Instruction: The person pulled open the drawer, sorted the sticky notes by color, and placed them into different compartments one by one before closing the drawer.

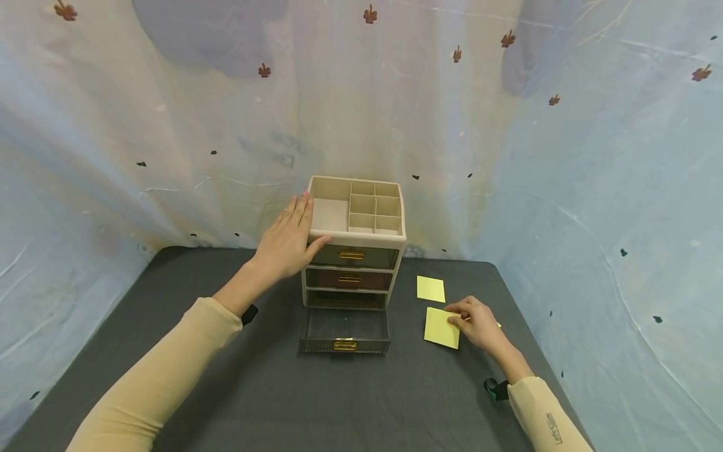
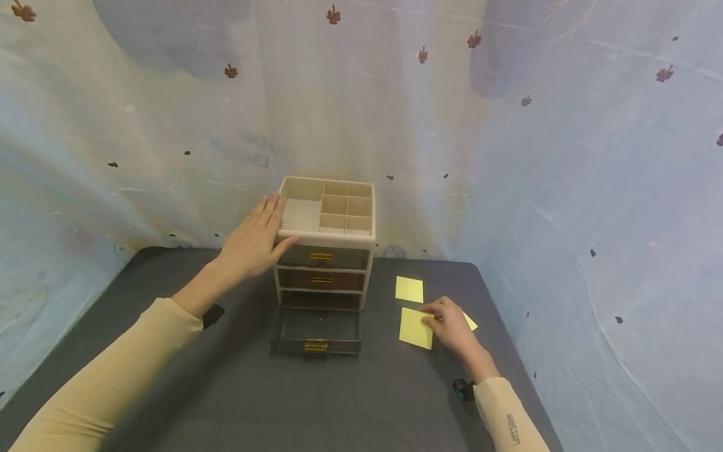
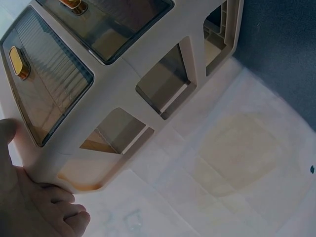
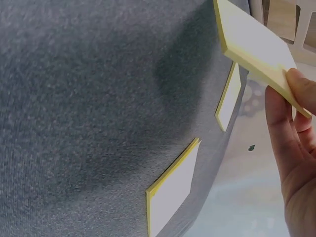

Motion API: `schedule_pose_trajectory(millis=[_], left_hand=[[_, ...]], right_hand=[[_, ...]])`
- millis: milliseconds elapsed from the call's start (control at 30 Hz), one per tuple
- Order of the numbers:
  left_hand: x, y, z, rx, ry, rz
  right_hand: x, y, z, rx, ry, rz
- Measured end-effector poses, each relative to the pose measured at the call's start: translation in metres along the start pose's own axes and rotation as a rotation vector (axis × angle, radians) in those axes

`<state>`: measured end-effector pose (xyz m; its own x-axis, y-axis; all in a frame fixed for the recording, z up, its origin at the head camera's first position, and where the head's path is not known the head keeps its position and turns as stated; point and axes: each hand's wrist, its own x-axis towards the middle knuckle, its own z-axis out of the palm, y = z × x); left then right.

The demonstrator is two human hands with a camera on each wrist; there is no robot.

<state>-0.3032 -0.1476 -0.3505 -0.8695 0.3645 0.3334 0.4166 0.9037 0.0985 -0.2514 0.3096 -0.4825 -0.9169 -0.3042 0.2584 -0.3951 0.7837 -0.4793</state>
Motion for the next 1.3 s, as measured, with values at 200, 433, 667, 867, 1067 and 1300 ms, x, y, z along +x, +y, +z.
schedule_pose_trajectory(millis=[200,433,667,867,1067,1300], left_hand=[[0.000,-0.001,0.000,0.006,-0.006,-0.005],[0.000,-0.001,0.000,0.001,-0.004,-0.013],[-0.001,-0.001,-0.001,0.008,-0.001,-0.011],[0.000,-0.001,-0.001,0.001,-0.006,-0.015],[0.000,0.000,-0.001,-0.005,-0.012,-0.022],[0.000,0.002,-0.001,-0.007,-0.019,-0.023]], right_hand=[[0.003,-0.005,0.001,0.005,0.067,-0.051],[0.006,-0.017,-0.001,0.021,0.144,-0.117],[0.014,-0.029,0.002,0.036,0.244,-0.201],[0.021,-0.041,0.003,0.050,0.323,-0.280],[0.029,-0.053,0.004,0.082,0.371,-0.337],[0.037,-0.069,0.005,0.119,0.358,-0.344]])
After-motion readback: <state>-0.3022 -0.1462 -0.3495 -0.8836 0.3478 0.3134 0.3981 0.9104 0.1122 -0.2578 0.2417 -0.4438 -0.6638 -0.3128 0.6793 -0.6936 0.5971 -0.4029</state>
